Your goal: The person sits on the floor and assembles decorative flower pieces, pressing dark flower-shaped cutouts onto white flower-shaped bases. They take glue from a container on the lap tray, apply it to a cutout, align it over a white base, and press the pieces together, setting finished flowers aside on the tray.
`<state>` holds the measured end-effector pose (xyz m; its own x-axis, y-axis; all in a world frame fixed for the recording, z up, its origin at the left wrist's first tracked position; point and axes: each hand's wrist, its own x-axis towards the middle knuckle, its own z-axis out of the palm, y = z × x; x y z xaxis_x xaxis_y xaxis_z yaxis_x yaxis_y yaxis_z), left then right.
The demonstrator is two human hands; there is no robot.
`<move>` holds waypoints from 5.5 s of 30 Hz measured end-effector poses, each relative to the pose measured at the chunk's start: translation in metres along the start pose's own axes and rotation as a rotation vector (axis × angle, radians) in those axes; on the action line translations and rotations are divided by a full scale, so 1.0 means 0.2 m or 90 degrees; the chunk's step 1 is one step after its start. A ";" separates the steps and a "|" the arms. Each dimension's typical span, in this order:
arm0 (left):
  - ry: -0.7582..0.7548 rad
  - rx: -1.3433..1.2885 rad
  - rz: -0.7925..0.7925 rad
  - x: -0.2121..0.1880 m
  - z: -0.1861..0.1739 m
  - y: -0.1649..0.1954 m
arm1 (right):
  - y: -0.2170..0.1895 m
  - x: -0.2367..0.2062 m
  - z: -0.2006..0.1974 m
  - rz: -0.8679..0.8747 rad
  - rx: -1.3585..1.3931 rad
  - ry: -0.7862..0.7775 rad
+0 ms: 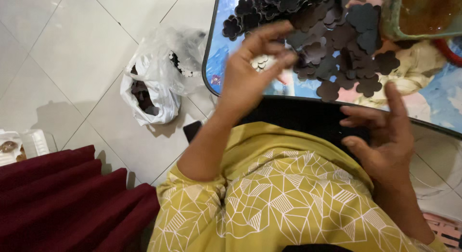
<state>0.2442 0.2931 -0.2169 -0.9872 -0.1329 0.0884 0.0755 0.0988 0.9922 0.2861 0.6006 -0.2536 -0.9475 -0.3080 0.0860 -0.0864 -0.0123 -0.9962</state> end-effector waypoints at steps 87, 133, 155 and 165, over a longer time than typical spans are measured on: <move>-0.051 -0.243 -0.303 0.57 0.42 -0.24 | -0.43 1.62 -0.63 -0.339 -1.067 -0.200; -0.085 -0.258 -0.248 -0.04 0.35 -0.08 | -0.20 0.48 0.01 -0.465 -0.810 -0.128; -0.115 -0.419 -0.315 -0.05 0.35 -0.15 | -0.10 0.46 -0.08 -0.315 -0.420 -0.068; -0.213 -0.388 -0.357 -0.03 0.43 -0.14 | 0.08 0.35 -0.11 -0.162 -0.120 -0.038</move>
<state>0.2367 0.3763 -0.2537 -0.8833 0.3008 -0.3596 -0.4637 -0.4479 0.7644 0.2114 0.5990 -0.2634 -0.8690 -0.3725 0.3257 -0.3793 0.0788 -0.9219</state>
